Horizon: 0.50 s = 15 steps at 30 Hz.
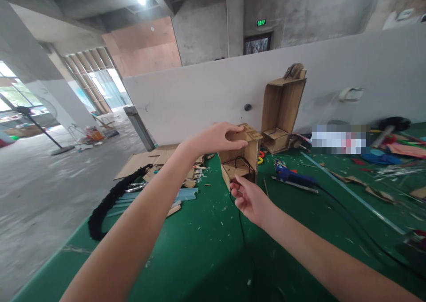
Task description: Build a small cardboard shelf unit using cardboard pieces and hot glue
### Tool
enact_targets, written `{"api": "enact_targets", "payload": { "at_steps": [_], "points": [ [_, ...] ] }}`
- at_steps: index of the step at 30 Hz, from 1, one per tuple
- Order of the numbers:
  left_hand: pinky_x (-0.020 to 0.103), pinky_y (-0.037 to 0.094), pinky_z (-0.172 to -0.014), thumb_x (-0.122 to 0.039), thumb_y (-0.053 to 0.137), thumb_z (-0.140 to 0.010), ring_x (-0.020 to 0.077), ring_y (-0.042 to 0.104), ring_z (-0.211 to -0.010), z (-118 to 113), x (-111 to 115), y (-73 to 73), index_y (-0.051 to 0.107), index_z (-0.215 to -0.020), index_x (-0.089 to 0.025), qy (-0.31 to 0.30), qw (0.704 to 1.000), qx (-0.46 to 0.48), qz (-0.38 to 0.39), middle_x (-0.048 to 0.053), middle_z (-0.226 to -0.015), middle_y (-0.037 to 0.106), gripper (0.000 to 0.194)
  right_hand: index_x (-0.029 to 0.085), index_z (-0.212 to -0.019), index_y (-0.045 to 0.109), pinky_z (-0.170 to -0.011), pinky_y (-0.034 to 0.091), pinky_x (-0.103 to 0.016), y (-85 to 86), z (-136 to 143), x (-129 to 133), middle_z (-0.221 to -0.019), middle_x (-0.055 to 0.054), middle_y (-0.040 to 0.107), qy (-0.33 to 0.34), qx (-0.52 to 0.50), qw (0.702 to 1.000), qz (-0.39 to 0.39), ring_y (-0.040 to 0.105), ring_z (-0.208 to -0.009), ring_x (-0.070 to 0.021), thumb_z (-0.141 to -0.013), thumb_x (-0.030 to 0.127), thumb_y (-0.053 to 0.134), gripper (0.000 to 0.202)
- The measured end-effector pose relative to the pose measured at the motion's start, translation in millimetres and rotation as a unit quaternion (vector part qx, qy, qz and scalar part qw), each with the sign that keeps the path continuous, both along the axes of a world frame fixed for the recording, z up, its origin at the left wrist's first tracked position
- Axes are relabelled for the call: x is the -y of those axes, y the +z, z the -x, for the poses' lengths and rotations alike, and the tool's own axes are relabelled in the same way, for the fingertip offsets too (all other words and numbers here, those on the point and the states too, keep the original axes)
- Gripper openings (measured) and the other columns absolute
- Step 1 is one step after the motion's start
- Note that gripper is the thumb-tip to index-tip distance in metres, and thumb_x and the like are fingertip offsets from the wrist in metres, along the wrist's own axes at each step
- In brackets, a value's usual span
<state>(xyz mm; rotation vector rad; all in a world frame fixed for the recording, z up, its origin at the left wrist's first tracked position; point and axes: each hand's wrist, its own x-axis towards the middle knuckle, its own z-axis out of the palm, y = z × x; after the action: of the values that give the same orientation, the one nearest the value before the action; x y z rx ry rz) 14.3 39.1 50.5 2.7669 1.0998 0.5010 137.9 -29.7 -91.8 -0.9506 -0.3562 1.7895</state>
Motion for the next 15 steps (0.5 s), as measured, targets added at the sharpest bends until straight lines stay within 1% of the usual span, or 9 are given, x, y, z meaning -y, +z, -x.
{"api": "enact_targets", "payload": {
  "at_steps": [3, 6, 8, 11, 15],
  "points": [
    [0.032, 0.044, -0.09, -0.056, 0.053, -0.082, 0.0228, 0.059, -0.107, -0.2, 2.2, 1.0, 0.059, -0.127, -0.018, -0.001, 1.0, -0.002, 0.007, 0.009, -0.128, 0.062, 0.06, 0.015, -0.069, 0.051, -0.033, 0.032, -0.007, 0.5, 3.5, -7.5, -0.057, 0.004, 0.054, -0.016, -0.018, 1.0, -0.018, 0.049, -0.041, -0.0002, -0.094, 0.016, 0.05, 0.025],
    [0.033, 0.043, -0.092, -0.056, 0.055, -0.081, 0.0232, 0.057, -0.11, -0.3, 1.3, 0.3, 0.059, -0.127, -0.019, 0.007, 1.0, 0.005, 0.001, 0.008, -0.129, 0.061, 0.06, 0.014, -0.069, 0.053, -0.034, 0.034, -0.008, 2.5, 3.6, -8.3, -0.059, 0.003, 0.058, -0.021, -0.027, 0.999, -0.036, 0.051, -0.044, -0.0011, -0.092, 0.014, 0.052, 0.023],
    [0.032, 0.044, -0.088, -0.057, 0.054, -0.081, 0.0228, 0.059, -0.105, -0.3, -0.2, -0.4, 0.061, -0.125, -0.019, 0.004, 1.0, 0.006, 0.002, 0.008, -0.124, 0.064, 0.058, 0.014, -0.069, 0.056, -0.033, 0.035, -0.008, 5.8, 3.3, -6.7, -0.06, 0.002, 0.06, -0.022, -0.027, 0.998, -0.051, 0.053, -0.046, -0.0023, -0.091, 0.014, 0.055, 0.022],
    [0.032, 0.045, -0.081, -0.057, 0.052, -0.081, 0.021, 0.061, -0.095, -0.1, -1.5, -1.2, 0.063, -0.121, -0.02, -0.007, 1.0, 0.002, -0.001, 0.007, -0.114, 0.068, 0.055, 0.014, -0.07, 0.058, -0.033, 0.035, -0.009, 14.4, 3.0, -4.0, -0.061, 0.001, 0.062, -0.026, -0.016, 0.997, -0.069, 0.055, -0.046, -0.0033, -0.09, 0.015, 0.056, 0.02],
    [0.03, 0.043, -0.077, -0.058, 0.053, -0.081, 0.0198, 0.06, -0.091, 0.2, -1.6, -1.4, 0.065, -0.116, -0.02, -0.013, 1.0, 0.005, -0.01, 0.007, -0.105, 0.069, 0.053, 0.015, -0.074, 0.06, -0.033, 0.034, -0.01, 29.7, 1.6, -0.6, -0.063, 0.001, 0.064, -0.031, -0.004, 0.994, -0.102, 0.058, -0.048, -0.0046, -0.088, 0.018, 0.06, 0.014]
  ]
}}
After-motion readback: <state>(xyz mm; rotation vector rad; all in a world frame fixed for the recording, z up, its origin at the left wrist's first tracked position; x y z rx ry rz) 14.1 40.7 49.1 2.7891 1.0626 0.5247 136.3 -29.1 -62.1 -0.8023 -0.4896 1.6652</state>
